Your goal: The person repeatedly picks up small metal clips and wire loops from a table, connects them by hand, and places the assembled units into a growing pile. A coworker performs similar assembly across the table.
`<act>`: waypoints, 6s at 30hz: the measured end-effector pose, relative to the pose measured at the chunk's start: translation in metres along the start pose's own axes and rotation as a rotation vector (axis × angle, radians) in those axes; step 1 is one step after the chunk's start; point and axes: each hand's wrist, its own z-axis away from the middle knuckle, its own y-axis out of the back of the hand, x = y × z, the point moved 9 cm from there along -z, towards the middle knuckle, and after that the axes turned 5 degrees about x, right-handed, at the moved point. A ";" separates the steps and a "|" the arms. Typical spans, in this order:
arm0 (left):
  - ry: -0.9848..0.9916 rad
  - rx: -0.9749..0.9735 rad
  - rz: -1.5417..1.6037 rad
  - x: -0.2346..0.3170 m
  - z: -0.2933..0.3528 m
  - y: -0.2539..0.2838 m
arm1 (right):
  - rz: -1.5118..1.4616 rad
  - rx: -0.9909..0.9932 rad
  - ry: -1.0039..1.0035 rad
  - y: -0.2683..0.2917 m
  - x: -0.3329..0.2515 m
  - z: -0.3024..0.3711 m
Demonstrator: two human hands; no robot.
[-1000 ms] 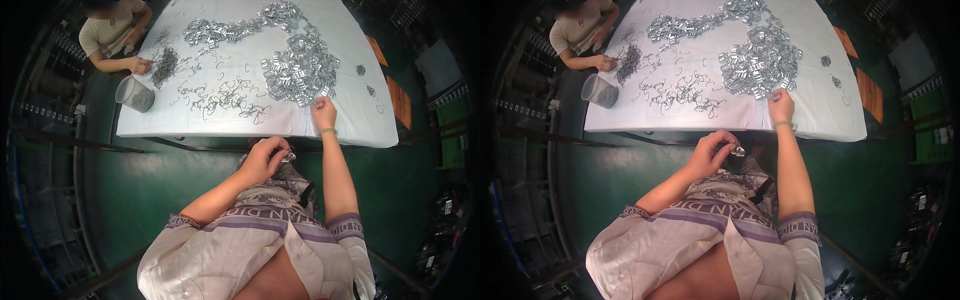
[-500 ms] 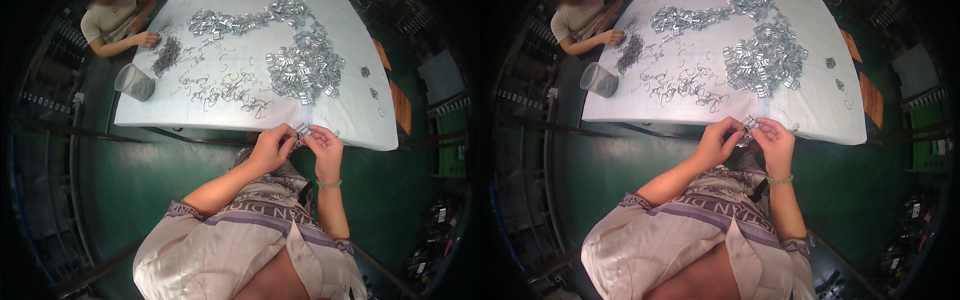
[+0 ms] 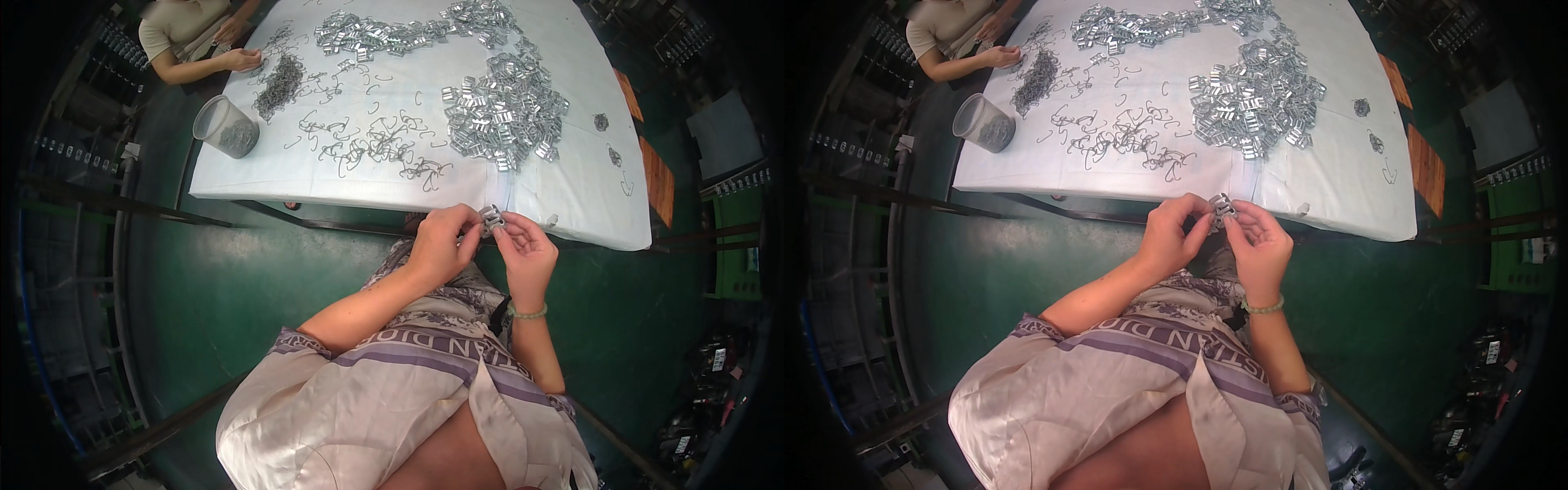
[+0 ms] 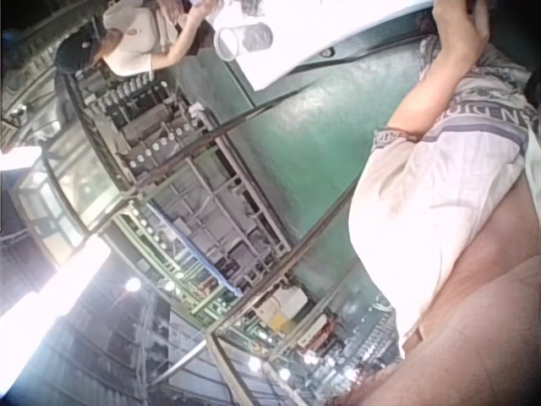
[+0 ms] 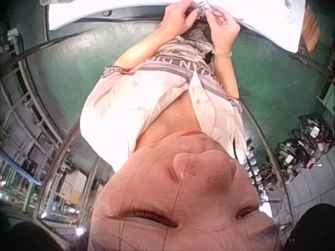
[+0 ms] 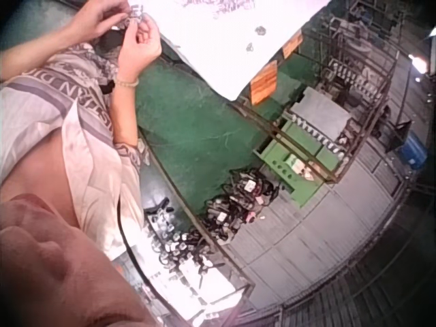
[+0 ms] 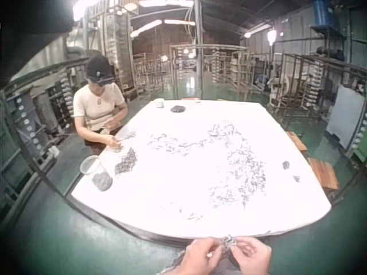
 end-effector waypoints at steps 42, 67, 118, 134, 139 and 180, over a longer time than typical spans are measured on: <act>-0.253 -0.248 -1.328 -0.216 -0.151 0.127 | 0.209 0.054 0.224 0.029 -0.007 0.037; -0.145 -0.464 0.350 0.026 -0.033 0.018 | 0.208 0.039 0.201 0.016 -0.013 0.027; -0.115 -0.311 0.299 0.016 0.002 0.000 | 0.936 0.175 0.181 0.039 0.096 -0.135; -0.041 -0.153 0.086 0.003 -0.012 0.000 | -0.098 -0.071 -0.216 -0.004 0.024 -0.023; -0.088 -0.096 -0.012 0.010 -0.009 0.002 | -0.060 -0.058 -0.152 -0.006 0.012 -0.012; -0.208 -0.173 -1.237 -0.226 -0.126 0.166 | 0.091 -0.001 0.137 0.024 -0.004 0.022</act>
